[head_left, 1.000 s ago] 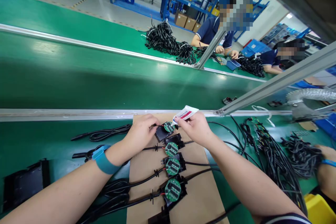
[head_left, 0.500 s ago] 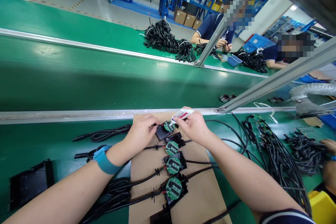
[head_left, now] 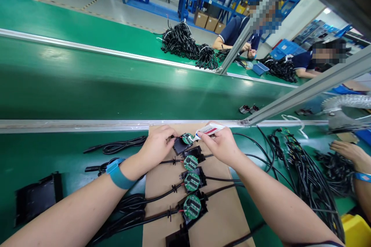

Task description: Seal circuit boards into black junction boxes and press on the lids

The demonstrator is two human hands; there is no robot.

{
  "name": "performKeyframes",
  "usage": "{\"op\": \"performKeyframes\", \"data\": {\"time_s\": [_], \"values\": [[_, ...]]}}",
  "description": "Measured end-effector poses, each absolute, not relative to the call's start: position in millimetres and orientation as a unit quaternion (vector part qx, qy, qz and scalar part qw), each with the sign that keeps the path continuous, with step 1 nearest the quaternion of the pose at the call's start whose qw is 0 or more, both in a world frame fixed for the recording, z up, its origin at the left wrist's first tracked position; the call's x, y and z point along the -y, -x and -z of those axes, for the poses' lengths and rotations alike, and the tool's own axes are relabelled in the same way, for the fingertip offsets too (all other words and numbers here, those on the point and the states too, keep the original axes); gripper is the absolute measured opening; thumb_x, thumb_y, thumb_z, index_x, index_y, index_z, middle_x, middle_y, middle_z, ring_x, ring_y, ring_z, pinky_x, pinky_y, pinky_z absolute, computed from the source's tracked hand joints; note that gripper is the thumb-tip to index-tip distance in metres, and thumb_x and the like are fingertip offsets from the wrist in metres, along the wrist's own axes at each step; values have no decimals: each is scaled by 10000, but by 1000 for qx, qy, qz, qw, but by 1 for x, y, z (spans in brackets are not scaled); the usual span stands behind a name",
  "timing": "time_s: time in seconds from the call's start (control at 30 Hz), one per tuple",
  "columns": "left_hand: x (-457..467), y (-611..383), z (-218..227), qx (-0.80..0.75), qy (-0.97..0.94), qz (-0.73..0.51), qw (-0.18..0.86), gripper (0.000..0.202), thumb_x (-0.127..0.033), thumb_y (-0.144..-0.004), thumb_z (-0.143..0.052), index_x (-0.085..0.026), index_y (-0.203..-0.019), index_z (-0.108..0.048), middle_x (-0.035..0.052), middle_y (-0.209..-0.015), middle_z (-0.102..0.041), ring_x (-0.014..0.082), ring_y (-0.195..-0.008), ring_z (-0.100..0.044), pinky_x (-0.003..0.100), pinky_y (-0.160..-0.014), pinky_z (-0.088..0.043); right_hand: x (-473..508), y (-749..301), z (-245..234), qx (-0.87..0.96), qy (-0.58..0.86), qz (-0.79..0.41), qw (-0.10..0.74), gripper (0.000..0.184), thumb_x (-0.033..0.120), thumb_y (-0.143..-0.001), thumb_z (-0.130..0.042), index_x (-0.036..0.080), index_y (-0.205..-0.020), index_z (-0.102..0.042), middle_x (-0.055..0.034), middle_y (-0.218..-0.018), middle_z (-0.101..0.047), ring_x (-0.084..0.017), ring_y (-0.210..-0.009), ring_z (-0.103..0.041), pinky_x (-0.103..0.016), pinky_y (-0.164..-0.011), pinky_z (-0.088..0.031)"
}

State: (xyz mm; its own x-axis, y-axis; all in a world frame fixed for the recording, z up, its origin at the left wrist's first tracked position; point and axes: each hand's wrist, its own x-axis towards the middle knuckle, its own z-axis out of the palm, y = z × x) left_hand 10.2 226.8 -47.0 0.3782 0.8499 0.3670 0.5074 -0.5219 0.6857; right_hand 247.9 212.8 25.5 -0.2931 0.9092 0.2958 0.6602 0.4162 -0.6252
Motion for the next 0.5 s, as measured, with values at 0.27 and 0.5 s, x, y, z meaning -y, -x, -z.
{"op": "performKeyframes", "data": {"time_s": [0.27,0.5], "values": [[-227,-10,48,-433,-789,-361,243,167,-38,-853,-603,-194,-842,-664,18,-875,-689,184,-852,-634,321,-779,-481,-225,-233,-14,789,480,-180,339,269,285,-936,-628,196,-682,-607,-28,-747,-621,-163,-699,-602,-287,-650,-445],[-227,-10,48,-431,-795,-356,234,170,-32,-837,-625,-195,-841,-676,18,-870,-693,184,-844,-634,321,-778,-485,-223,-232,-15,810,470,-166,310,286,249,-937,-626,197,-661,-574,-20,-729,-614,-162,-695,-592,-290,-660,-433]]}}
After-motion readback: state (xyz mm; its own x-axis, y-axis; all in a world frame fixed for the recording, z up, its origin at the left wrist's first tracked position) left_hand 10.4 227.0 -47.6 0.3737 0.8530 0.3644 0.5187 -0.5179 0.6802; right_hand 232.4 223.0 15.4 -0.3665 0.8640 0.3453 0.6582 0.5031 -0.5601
